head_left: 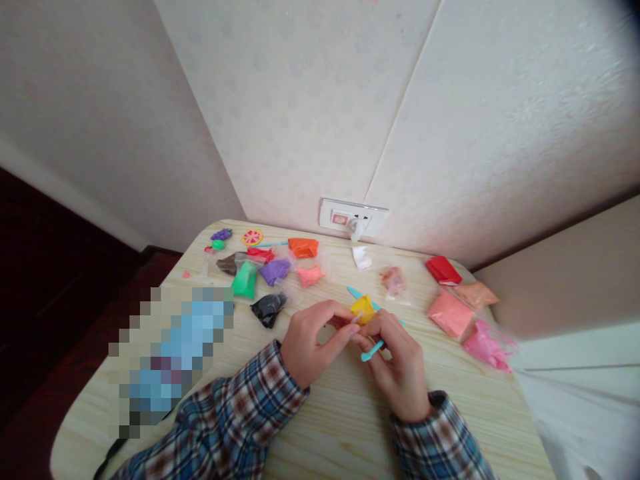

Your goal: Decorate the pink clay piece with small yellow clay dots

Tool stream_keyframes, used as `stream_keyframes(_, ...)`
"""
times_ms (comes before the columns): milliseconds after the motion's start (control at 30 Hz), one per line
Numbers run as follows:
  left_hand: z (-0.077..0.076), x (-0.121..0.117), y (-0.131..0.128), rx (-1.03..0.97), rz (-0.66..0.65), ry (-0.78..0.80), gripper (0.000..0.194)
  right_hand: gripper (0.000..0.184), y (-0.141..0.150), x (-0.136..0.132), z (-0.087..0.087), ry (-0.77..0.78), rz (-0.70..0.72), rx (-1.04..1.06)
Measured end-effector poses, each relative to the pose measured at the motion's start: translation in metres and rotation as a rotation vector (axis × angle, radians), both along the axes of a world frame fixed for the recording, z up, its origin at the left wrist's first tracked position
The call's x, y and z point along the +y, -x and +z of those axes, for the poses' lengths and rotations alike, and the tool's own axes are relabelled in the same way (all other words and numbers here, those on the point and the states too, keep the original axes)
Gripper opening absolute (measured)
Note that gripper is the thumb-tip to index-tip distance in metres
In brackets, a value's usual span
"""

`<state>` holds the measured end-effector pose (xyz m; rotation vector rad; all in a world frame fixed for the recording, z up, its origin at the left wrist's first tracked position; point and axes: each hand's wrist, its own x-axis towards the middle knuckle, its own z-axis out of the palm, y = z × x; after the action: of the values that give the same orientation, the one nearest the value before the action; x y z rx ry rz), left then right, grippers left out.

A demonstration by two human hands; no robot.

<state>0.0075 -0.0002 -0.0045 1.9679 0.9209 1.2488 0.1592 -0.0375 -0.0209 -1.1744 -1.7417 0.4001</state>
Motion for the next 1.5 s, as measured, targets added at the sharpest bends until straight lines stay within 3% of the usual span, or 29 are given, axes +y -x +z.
stream_keyframes(500, -0.004, 0.002, 0.001, -0.066, -0.033, 0.095, 0.008, 0.013, 0.003, -0.001, 0.005, 0.064, -0.007, 0.049)
stream_keyframes(833, 0.001, 0.003, 0.008, 0.006, 0.075, -0.024, 0.014, 0.016, 0.003, -0.003, 0.006, 0.138, 0.039, 0.192)
stream_keyframes(1067, -0.004, -0.002, 0.008, -0.051, 0.014, 0.033, 0.033, 0.017, 0.005, -0.006, 0.004, 0.186, 0.009, 0.323)
stream_keyframes(1300, 0.001, 0.001, 0.011, -0.005, -0.14, 0.074, 0.028, 0.018, 0.002, -0.004, 0.003, 0.235, 0.009, 0.494)
stream_keyframes(1500, -0.005, -0.003, 0.01, 0.022, -0.162, 0.016, 0.056, 0.019, 0.004, -0.007, 0.003, 0.262, 0.041, 0.54)
